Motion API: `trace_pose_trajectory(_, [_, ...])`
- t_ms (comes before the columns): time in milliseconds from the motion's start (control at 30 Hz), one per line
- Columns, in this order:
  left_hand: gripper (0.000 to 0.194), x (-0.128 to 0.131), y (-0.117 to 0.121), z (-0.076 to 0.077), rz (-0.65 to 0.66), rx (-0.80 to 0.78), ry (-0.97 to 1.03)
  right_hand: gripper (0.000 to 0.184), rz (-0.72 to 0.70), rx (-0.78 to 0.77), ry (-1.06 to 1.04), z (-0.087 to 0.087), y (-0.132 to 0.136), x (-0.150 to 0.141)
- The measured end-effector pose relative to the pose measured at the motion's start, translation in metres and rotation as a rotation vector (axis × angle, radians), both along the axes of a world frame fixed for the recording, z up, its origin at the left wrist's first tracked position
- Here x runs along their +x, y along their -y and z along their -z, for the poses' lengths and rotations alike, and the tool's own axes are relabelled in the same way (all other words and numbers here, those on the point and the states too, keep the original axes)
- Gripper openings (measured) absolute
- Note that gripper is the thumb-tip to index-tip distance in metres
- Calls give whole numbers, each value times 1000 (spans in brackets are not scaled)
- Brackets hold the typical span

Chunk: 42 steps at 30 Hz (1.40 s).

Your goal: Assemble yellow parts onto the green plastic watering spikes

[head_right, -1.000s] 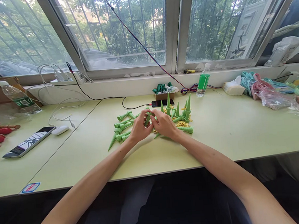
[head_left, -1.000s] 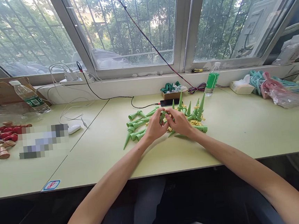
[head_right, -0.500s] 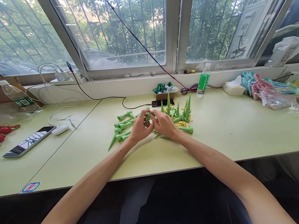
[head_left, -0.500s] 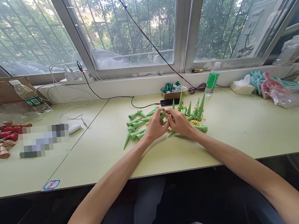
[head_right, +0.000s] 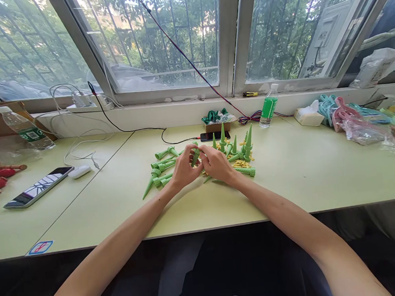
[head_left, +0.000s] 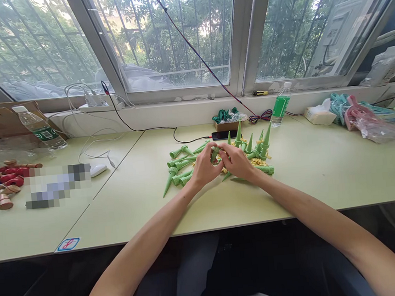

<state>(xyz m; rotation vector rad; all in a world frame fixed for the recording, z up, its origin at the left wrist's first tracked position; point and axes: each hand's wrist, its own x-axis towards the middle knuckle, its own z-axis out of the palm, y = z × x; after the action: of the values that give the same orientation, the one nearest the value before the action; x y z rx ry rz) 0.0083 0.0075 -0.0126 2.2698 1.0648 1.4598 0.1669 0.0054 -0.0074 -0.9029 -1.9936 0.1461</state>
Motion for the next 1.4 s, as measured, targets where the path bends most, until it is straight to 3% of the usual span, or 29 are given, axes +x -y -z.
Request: trace_pose_trajectory(1400, [47, 0, -3, 2, 54, -31, 91, 26, -54, 46, -29, 3, -6, 1])
